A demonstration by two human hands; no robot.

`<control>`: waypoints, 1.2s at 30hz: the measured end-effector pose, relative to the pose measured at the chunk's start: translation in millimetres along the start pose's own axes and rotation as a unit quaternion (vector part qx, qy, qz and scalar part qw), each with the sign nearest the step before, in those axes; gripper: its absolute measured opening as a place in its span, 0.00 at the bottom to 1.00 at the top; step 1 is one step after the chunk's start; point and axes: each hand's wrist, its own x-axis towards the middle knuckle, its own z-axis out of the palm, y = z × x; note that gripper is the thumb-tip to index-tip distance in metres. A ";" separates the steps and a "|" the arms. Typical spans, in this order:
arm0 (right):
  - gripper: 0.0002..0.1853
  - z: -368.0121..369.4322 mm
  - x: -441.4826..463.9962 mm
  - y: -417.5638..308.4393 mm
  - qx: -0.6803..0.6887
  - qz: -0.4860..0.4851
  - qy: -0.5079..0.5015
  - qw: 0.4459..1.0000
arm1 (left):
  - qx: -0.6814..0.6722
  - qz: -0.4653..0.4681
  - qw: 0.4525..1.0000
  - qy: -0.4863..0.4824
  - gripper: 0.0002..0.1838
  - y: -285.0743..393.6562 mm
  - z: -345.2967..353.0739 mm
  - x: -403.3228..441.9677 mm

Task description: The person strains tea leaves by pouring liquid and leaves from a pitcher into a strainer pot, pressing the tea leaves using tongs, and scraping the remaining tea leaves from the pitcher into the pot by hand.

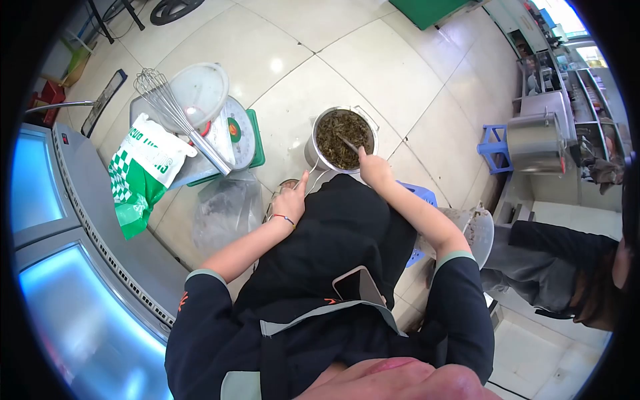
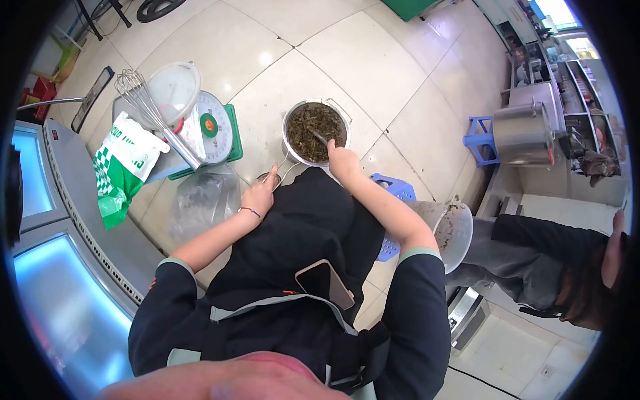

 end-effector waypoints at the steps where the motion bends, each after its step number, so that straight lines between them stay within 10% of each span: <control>1: 0.20 -1.4 -3.2 -0.3 -0.001 0.001 -0.009 1.000 | -0.009 0.012 1.000 0.026 0.38 0.3 2.2 -0.3; 36: 0.12 -42.8 11.6 32.4 0.064 0.000 0.031 0.997 | -0.015 0.051 0.993 0.110 0.38 -9.8 21.4 4.1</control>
